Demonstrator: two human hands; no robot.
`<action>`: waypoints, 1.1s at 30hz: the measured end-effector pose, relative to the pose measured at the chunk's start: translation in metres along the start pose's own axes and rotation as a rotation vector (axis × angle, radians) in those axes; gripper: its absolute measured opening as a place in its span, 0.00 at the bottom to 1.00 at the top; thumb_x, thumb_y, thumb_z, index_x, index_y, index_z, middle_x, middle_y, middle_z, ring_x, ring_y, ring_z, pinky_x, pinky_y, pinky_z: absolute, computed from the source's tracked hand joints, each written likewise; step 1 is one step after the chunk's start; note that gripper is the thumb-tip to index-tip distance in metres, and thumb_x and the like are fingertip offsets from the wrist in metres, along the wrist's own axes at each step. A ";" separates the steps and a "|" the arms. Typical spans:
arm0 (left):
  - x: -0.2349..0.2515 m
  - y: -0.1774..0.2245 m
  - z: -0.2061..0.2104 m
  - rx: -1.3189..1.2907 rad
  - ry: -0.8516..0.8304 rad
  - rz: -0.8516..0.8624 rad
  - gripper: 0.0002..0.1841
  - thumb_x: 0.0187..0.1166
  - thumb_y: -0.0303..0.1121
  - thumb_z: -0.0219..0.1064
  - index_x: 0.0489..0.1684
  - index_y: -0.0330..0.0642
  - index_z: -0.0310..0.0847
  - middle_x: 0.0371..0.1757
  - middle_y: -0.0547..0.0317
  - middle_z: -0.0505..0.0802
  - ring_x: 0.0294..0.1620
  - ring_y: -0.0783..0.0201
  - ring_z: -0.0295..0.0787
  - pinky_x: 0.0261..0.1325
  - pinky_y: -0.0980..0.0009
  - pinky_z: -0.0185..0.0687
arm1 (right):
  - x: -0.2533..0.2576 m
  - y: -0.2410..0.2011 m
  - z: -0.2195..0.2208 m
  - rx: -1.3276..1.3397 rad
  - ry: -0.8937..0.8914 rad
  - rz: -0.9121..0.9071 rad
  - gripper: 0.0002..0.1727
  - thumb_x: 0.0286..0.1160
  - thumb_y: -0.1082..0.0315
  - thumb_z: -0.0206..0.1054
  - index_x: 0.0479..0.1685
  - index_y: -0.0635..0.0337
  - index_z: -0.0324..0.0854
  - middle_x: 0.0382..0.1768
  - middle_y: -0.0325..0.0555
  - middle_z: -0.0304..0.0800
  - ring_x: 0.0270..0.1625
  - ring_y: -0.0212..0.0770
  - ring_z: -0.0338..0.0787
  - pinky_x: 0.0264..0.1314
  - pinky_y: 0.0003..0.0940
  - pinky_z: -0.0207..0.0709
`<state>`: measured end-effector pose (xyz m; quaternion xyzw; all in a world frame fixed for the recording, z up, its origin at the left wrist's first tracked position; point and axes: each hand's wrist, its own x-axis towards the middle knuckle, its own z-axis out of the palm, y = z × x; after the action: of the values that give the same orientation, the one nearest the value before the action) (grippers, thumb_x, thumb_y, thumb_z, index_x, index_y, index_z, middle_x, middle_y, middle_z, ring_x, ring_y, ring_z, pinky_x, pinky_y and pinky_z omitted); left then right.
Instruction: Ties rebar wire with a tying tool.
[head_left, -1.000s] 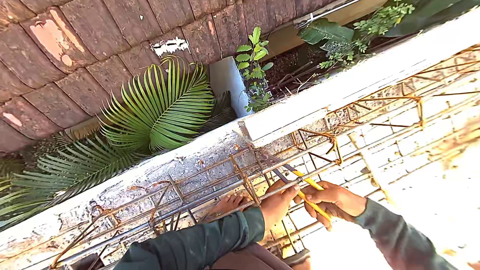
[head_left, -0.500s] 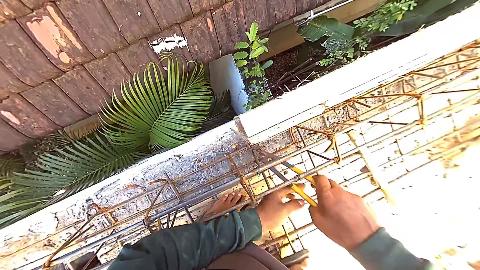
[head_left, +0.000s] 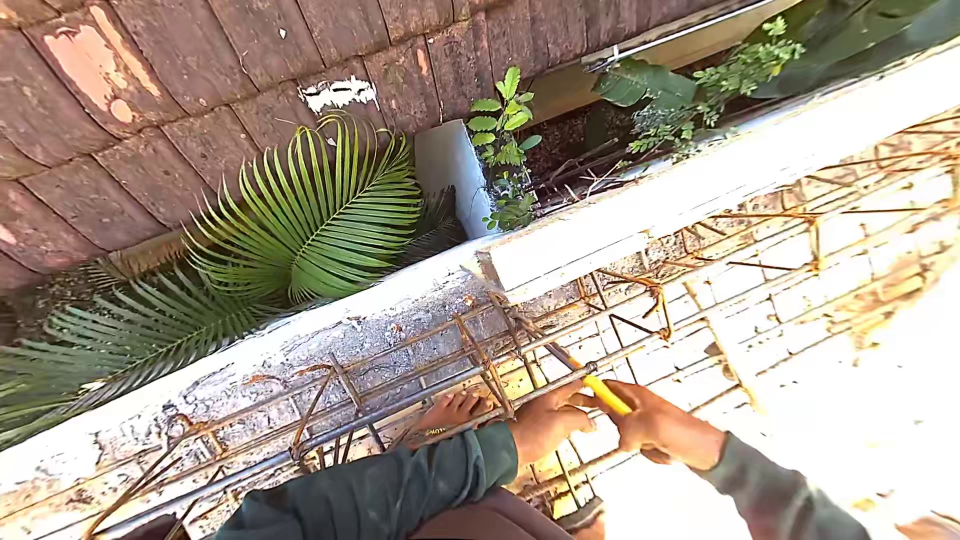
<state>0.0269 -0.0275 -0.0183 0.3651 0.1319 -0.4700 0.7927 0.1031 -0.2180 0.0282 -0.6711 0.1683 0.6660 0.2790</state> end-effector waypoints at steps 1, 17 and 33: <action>0.001 0.003 0.000 -0.002 -0.003 0.012 0.31 0.86 0.31 0.54 0.91 0.37 0.56 0.80 0.43 0.79 0.75 0.57 0.77 0.69 0.60 0.75 | -0.002 -0.007 -0.011 0.071 -0.082 0.018 0.17 0.48 0.72 0.68 0.42 0.52 0.73 0.15 0.34 0.73 0.08 0.28 0.66 0.09 0.23 0.59; 0.016 -0.003 -0.001 -0.029 0.158 -0.031 0.25 0.91 0.44 0.59 0.78 0.36 0.72 0.71 0.45 0.84 0.66 0.59 0.83 0.68 0.59 0.80 | -0.001 0.014 0.012 -0.185 0.234 -0.137 0.28 0.67 0.58 0.69 0.69 0.59 0.79 0.41 0.47 0.87 0.36 0.43 0.88 0.40 0.45 0.85; 0.022 0.000 0.001 -0.080 0.158 0.003 0.25 0.93 0.45 0.54 0.79 0.37 0.71 0.66 0.49 0.86 0.63 0.63 0.84 0.65 0.63 0.81 | -0.005 0.004 -0.024 0.254 -0.025 -0.135 0.17 0.73 0.63 0.58 0.50 0.58 0.89 0.21 0.35 0.90 0.10 0.28 0.78 0.08 0.23 0.71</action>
<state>0.0382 -0.0425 -0.0295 0.3694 0.2118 -0.4329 0.7946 0.1197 -0.2359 0.0312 -0.6320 0.2021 0.6272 0.4078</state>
